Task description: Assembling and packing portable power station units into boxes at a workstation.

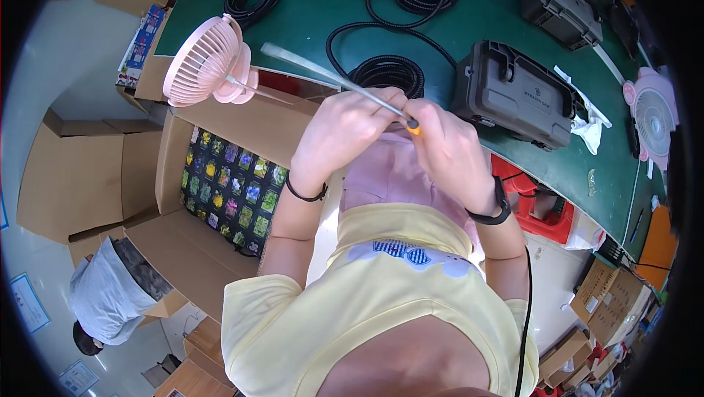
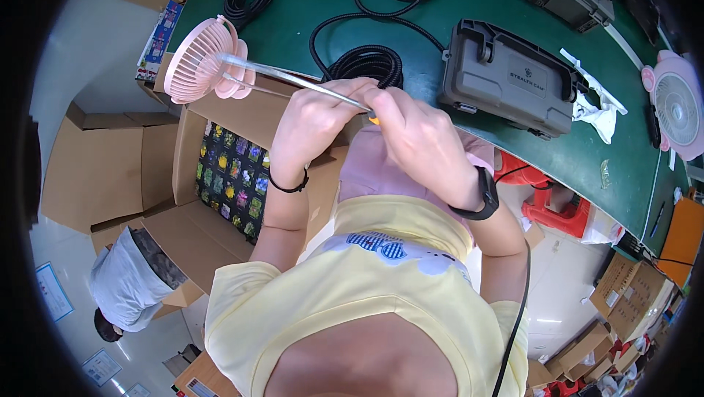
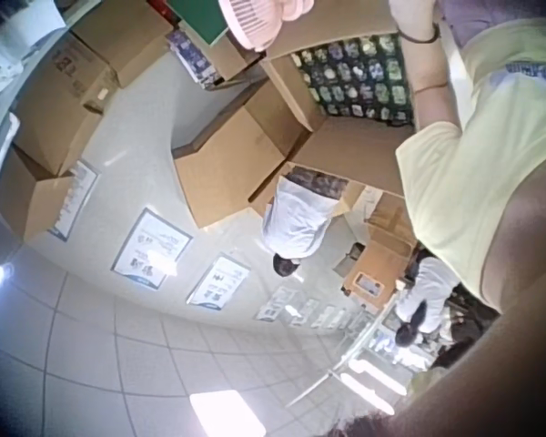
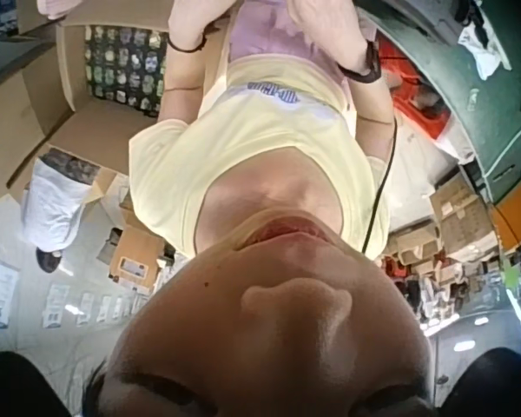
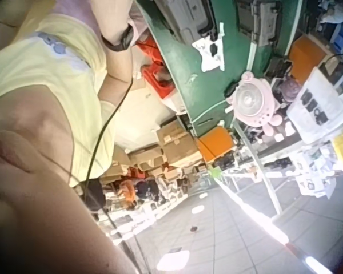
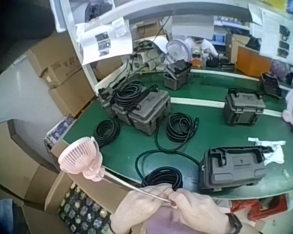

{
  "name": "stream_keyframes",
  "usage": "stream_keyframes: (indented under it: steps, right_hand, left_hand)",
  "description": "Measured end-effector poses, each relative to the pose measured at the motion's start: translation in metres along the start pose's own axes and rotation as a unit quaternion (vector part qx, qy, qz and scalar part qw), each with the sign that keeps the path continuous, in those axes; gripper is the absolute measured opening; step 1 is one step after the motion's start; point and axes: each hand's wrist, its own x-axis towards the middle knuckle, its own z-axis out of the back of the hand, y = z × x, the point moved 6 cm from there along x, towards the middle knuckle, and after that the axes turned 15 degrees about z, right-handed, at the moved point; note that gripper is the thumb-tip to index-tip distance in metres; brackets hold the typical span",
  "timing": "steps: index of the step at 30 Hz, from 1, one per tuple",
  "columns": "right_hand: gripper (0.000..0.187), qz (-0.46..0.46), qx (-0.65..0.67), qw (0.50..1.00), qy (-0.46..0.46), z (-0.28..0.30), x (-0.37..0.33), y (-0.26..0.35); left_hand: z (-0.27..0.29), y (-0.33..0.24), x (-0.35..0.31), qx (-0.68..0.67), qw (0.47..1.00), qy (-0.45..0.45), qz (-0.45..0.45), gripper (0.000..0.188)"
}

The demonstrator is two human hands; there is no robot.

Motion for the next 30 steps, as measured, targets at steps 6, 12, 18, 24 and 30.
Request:
stream_keyframes:
  steps: [6, 12, 18, 24, 30]
  right_hand:
    - [0.03, -0.138, 0.064, 0.984, -0.096, -0.015, -0.02, -0.005]
    - [0.024, -0.275, 0.237, 0.919, -0.154, -0.032, -0.035, -0.022]
    - [0.026, -0.116, 0.105, 0.983, -0.094, -0.014, -0.019, -0.016]
    - [0.028, 0.031, -0.03, 0.998, 0.052, -0.01, -0.014, -0.005]
    - [0.027, 0.071, -0.051, 0.996, 0.024, -0.009, -0.011, -0.007]
  left_hand:
    - [-0.021, -0.004, -0.009, 0.032, 0.994, -0.101, -0.042, 0.027]
    - [-0.036, 0.0, -0.015, 0.05, 0.988, -0.137, -0.051, 0.028]
    - [-0.032, 0.003, -0.009, 0.018, 0.997, -0.07, -0.001, 0.029]
    - [-0.018, 0.01, 0.001, -0.014, 1.0, -0.025, -0.008, 0.03]
    - [-0.011, 0.004, 0.003, -0.016, 1.0, -0.009, 0.02, 0.025]
